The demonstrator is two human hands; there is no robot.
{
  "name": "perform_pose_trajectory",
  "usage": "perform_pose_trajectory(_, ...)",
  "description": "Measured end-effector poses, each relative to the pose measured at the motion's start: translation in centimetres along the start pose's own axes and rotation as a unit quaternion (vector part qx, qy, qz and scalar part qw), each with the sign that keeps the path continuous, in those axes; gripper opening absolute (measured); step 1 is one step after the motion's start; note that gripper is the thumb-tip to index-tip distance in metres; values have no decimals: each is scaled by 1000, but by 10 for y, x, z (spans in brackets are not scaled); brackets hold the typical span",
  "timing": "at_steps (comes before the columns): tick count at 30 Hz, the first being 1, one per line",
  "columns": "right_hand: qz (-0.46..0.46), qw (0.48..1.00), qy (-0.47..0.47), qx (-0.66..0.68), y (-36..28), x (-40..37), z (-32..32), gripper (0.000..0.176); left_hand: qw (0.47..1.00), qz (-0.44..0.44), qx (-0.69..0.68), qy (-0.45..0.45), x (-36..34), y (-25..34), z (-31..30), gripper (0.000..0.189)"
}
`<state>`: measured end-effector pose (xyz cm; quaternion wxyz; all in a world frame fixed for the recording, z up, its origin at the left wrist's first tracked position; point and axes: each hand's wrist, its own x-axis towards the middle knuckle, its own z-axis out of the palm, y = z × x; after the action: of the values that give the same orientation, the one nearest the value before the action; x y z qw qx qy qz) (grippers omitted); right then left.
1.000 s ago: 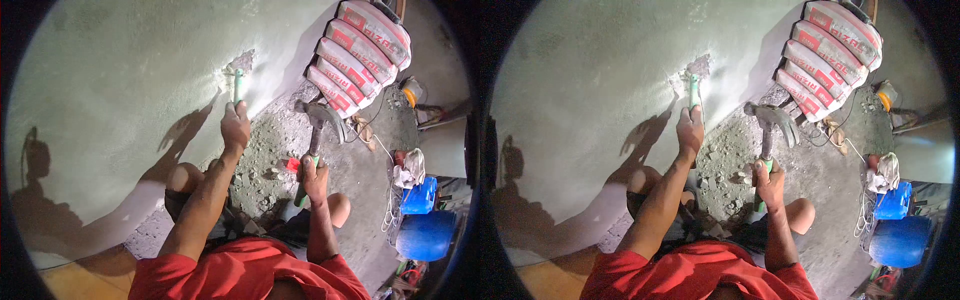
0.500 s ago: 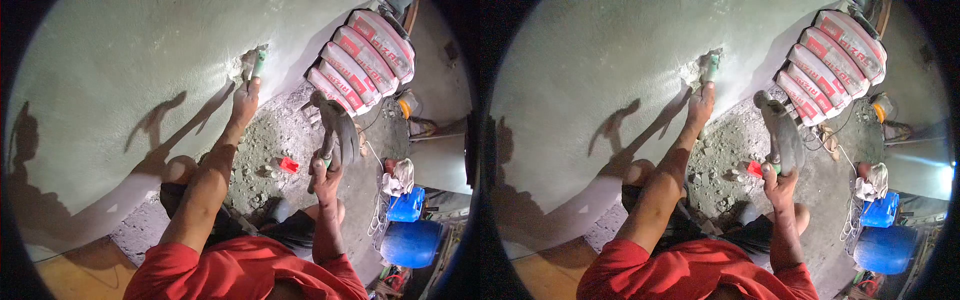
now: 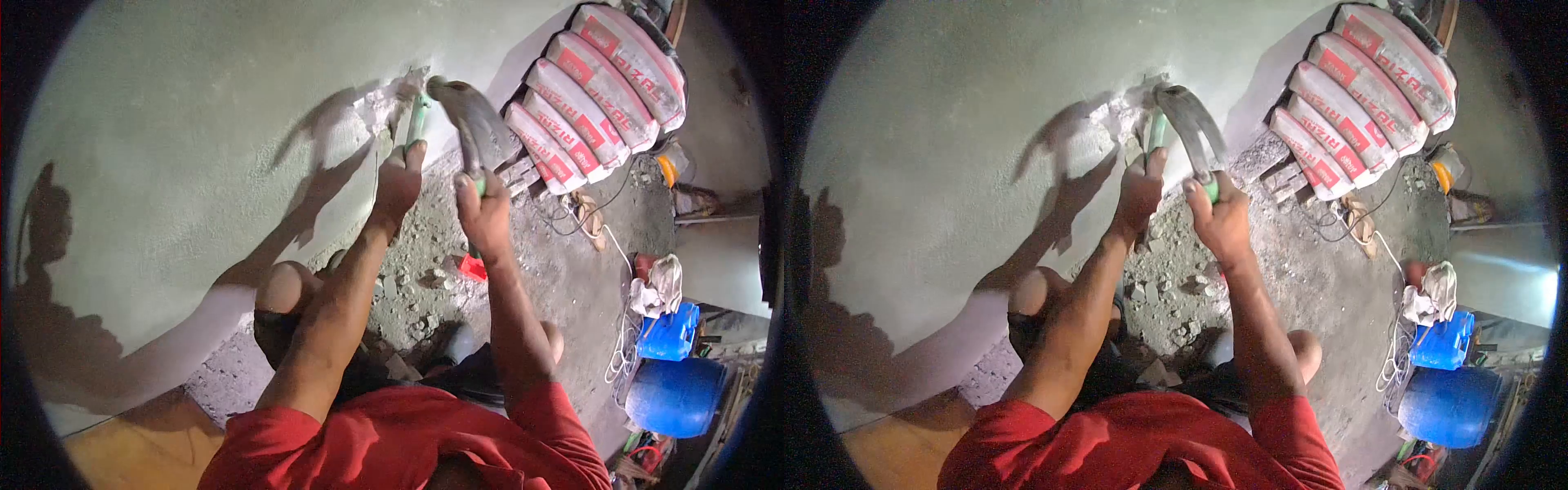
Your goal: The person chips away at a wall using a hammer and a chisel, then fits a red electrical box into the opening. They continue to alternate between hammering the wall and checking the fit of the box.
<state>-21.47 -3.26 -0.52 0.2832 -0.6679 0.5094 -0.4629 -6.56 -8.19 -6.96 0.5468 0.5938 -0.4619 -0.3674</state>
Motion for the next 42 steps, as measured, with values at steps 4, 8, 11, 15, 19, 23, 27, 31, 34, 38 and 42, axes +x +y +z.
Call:
perform_pose_trajectory(4,32,991,1,133,-4,-29,-23,39,999,35,31,-16,-10,16,-17,52)
perform_pose_trajectory(8,59,983,19,173,-4,-27,-21,43,999,17,42,21,8,10,-13,52)
perform_pose_trajectory(11,48,984,24,172,-10,-19,-28,45,1000,10,5,17,9,21,-10,52)
perform_pose_trajectory(15,6,980,54,190,-10,-7,-19,42,999,19,-28,-12,9,27,-11,48)
perform_pose_trajectory(19,60,996,-1,63,23,25,26,38,995,-79,-53,-13,13,30,-5,38)
perform_pose_trajectory(23,100,983,13,151,3,19,9,39,986,-124,-107,-42,2,50,-13,35)
perform_pose_trajectory(27,16,964,71,254,-11,6,15,36,989,-109,-94,-39,5,43,-14,47)
perform_pose_trajectory(31,134,990,-33,43,14,21,20,44,998,-57,-13,-35,1,11,-11,50)
perform_pose_trajectory(34,192,967,-17,166,17,-8,4,40,990,-91,-9,-103,-54,-4,-8,50)
perform_pose_trajectory(38,194,956,20,220,20,-39,-15,40,996,22,74,-34,-48,19,-16,50)
perform_pose_trajectory(42,197,955,50,217,3,-48,-25,42,997,8,49,-53,-10,21,-18,51)
